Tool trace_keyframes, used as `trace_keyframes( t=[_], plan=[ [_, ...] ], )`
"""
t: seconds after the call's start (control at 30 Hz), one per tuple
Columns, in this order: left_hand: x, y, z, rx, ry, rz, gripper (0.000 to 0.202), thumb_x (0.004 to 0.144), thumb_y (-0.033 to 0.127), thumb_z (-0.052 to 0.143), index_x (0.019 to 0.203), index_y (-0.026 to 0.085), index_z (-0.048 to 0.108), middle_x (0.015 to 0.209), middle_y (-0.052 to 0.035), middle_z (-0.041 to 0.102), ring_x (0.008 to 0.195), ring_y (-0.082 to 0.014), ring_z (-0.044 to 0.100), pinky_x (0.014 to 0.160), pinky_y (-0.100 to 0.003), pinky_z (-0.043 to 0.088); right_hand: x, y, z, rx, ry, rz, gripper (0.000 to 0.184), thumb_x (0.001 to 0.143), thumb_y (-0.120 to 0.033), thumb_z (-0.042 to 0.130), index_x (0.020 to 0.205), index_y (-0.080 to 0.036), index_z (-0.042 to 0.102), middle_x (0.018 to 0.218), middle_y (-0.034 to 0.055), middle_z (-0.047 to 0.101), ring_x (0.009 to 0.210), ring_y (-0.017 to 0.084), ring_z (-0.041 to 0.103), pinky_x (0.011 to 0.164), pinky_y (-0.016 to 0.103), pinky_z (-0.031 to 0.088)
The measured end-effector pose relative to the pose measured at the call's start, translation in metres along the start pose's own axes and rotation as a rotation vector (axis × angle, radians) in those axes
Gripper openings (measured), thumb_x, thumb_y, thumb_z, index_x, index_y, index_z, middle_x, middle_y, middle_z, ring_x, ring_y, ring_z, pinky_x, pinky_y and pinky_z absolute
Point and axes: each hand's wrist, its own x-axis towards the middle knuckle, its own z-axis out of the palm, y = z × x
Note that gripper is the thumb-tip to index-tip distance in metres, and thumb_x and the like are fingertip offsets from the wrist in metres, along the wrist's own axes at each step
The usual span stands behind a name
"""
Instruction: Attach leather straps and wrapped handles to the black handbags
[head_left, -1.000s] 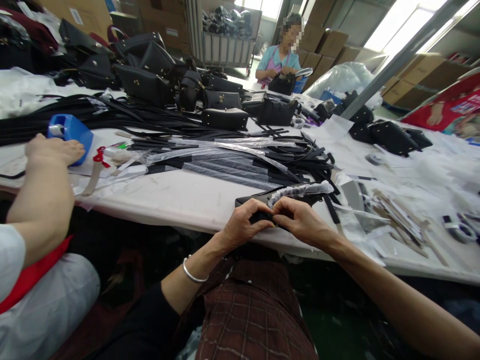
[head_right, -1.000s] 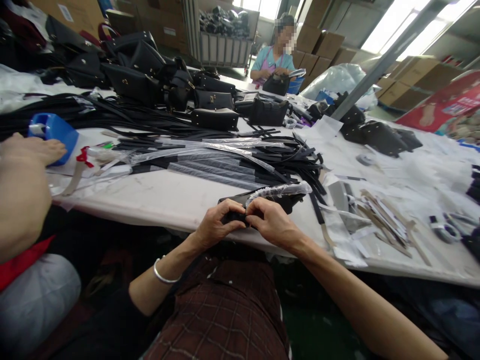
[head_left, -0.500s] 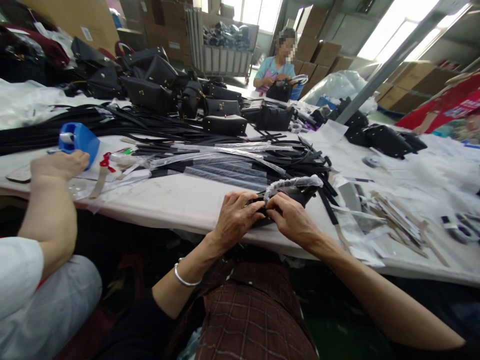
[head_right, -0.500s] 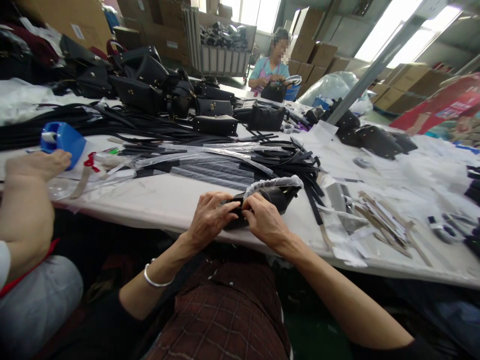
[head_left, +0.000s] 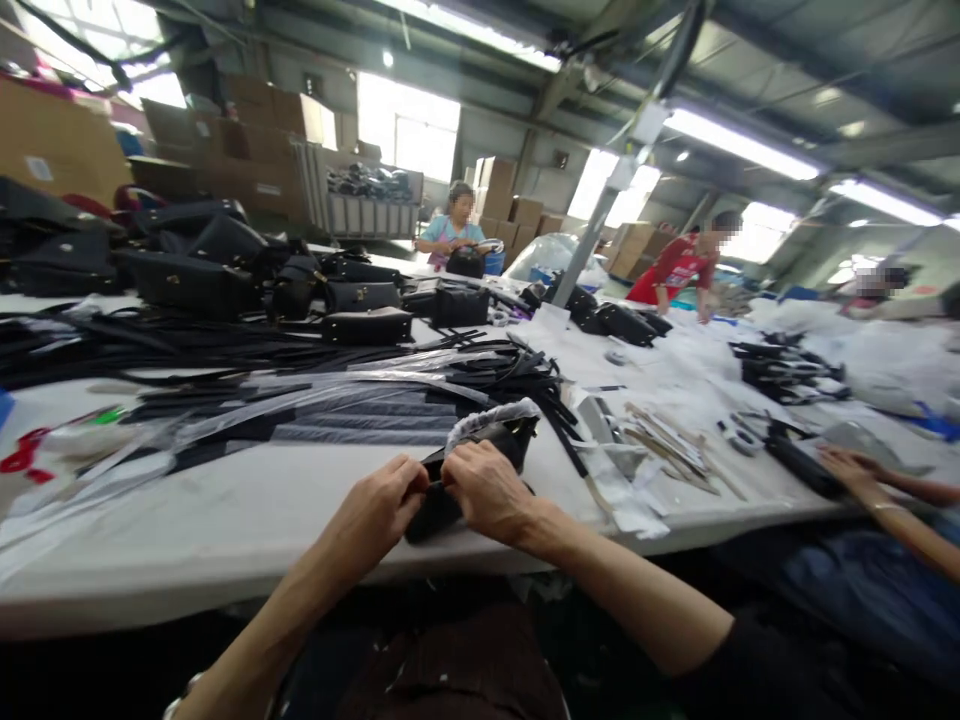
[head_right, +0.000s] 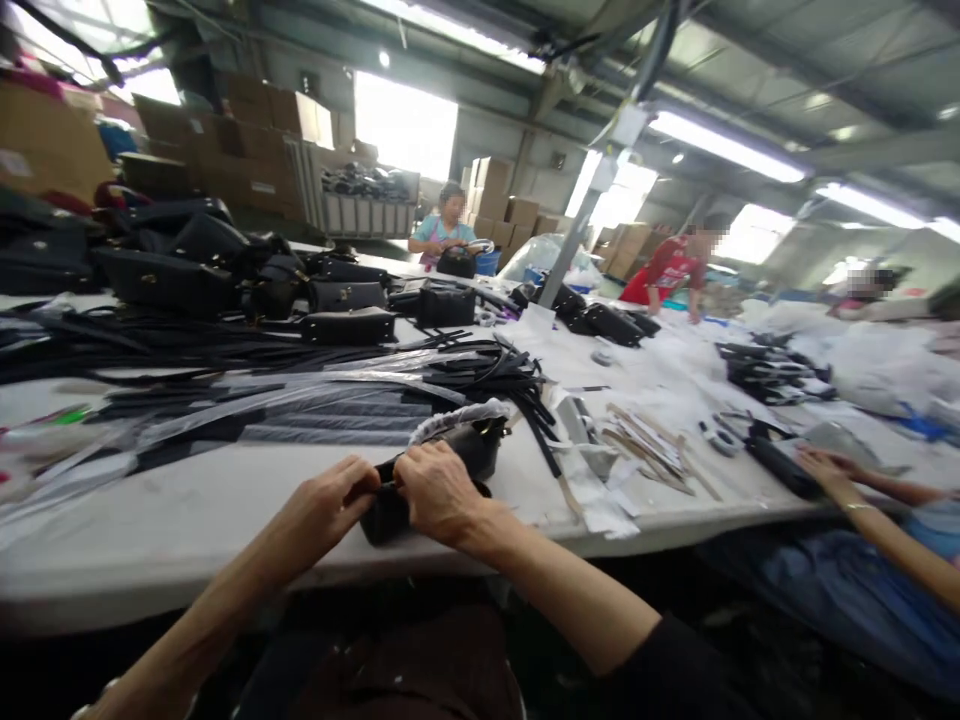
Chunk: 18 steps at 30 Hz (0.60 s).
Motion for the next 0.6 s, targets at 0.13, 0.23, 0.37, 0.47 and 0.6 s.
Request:
trace_keyframes(
  t=[0.13, 0.23, 0.37, 0.47, 0.6],
  plan=[
    [0.006, 0.004, -0.004, 0.24, -0.069, -0.135, 0.01, 0.082, 0.022, 0.045, 0.08, 0.022, 0.054, 0.082, -0.0008, 0.064, 0.071, -0.0185, 0.062, 0.063, -0.028, 0.038, 0.001, -0.003, 0.001, 0.058, -0.047, 0.003, 0.013, 0.083, -0.022, 0.056, 0.095, -0.018, 0.055, 0.092, 0.0046, 0.068, 0.081, 0.018, 0.061, 0.077, 0.032, 0.039],
    [0.008, 0.003, 0.001, 0.297, -0.045, -0.161, 0.013, 0.081, 0.028, 0.043, 0.082, 0.023, 0.055, 0.086, -0.0018, 0.067, 0.075, -0.0206, 0.065, 0.062, -0.028, 0.039, 0.002, -0.008, 0.004, 0.118, -0.1, -0.018, 0.039, 0.08, -0.043, 0.061, 0.108, -0.018, 0.05, 0.097, 0.0063, 0.07, 0.082, 0.022, 0.065, 0.077, 0.033, 0.043],
    [0.009, 0.003, 0.008, 0.245, -0.009, -0.159, 0.017, 0.081, 0.036, 0.042, 0.079, 0.024, 0.054, 0.083, -0.0025, 0.069, 0.075, -0.0225, 0.066, 0.063, -0.029, 0.041, 0.0, -0.016, 0.011, 0.01, -0.023, -0.008, 0.043, 0.085, -0.044, 0.054, 0.114, -0.013, 0.046, 0.094, 0.0101, 0.072, 0.077, 0.025, 0.067, 0.082, 0.04, 0.044],
    [0.013, 0.007, 0.009, 0.196, 0.019, -0.174, 0.017, 0.08, 0.037, 0.041, 0.076, 0.024, 0.05, 0.069, -0.0008, 0.066, 0.066, -0.022, 0.065, 0.062, -0.03, 0.041, -0.004, -0.017, 0.012, -0.088, 0.062, -0.033, 0.025, 0.09, -0.029, 0.044, 0.107, -0.012, 0.051, 0.09, 0.0102, 0.072, 0.07, 0.024, 0.067, 0.084, 0.043, 0.042],
    [0.021, 0.016, 0.007, 0.119, -0.013, -0.199, 0.016, 0.078, 0.037, 0.041, 0.074, 0.024, 0.048, 0.06, 0.002, 0.063, 0.06, -0.0205, 0.063, 0.062, -0.029, 0.042, -0.008, -0.014, 0.002, -0.133, 0.051, -0.059, 0.022, 0.089, -0.03, 0.044, 0.097, -0.014, 0.056, 0.088, 0.0088, 0.073, 0.066, 0.021, 0.066, 0.088, 0.045, 0.041]
  ],
)
